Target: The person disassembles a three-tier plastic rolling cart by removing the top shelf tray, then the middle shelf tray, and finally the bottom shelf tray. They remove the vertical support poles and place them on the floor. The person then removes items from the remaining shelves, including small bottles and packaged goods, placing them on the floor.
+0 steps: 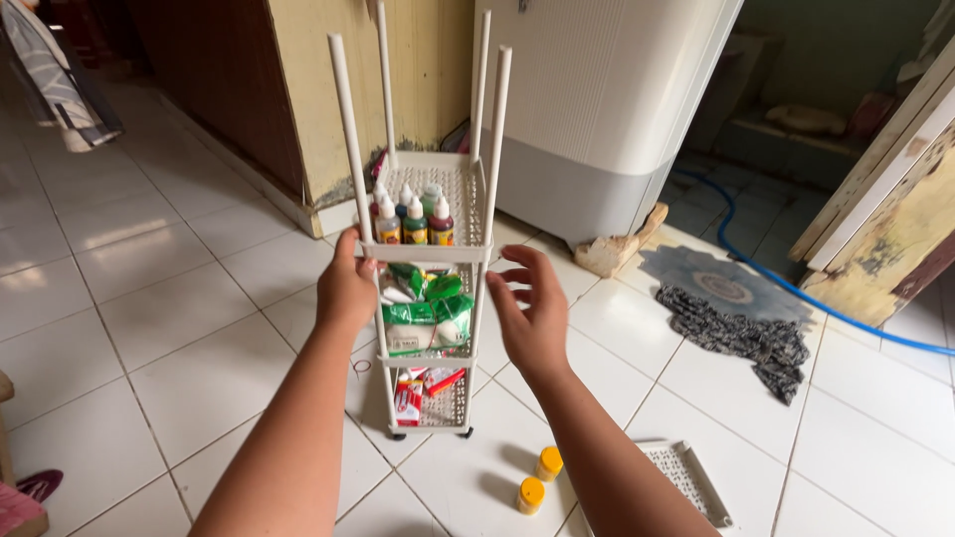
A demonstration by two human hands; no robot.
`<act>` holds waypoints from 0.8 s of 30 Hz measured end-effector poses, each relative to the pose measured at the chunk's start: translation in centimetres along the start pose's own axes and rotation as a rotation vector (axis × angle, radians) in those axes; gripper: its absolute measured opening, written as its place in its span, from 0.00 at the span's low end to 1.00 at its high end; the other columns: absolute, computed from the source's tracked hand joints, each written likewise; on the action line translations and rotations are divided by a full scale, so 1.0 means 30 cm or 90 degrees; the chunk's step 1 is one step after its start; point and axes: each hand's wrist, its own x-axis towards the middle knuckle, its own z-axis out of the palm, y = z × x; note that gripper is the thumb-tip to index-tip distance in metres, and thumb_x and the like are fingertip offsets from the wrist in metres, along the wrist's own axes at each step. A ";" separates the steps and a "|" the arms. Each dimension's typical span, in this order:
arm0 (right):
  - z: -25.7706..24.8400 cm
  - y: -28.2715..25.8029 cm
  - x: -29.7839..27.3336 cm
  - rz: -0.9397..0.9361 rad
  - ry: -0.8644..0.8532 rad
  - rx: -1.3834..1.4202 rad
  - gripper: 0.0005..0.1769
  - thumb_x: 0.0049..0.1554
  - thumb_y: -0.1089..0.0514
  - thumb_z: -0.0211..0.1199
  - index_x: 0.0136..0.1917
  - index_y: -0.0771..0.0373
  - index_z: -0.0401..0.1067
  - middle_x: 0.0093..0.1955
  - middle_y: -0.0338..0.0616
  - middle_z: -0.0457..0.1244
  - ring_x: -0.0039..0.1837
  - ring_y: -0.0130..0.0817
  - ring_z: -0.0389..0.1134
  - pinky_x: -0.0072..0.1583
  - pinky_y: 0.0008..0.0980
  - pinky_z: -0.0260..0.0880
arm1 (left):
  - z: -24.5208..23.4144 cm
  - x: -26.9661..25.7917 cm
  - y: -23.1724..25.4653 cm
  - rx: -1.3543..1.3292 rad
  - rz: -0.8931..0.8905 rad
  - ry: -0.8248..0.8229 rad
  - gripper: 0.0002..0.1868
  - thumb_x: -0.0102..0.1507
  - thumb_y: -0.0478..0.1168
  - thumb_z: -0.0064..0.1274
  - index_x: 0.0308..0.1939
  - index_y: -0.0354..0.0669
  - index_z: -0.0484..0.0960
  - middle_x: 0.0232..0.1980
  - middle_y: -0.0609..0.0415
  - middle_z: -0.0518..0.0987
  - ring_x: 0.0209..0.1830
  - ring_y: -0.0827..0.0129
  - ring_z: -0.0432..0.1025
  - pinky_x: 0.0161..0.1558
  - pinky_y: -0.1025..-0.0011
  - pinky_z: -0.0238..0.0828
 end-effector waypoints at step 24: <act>0.084 0.049 0.155 0.061 0.095 -0.102 0.11 0.61 0.56 0.65 0.53 0.65 0.76 0.48 0.46 0.72 0.47 0.32 0.72 0.48 0.34 0.74 | -0.053 -0.061 0.054 0.018 -0.052 -0.044 0.21 0.70 0.49 0.43 0.68 0.62 0.67 0.45 0.58 0.87 0.45 0.60 0.81 0.46 0.61 0.76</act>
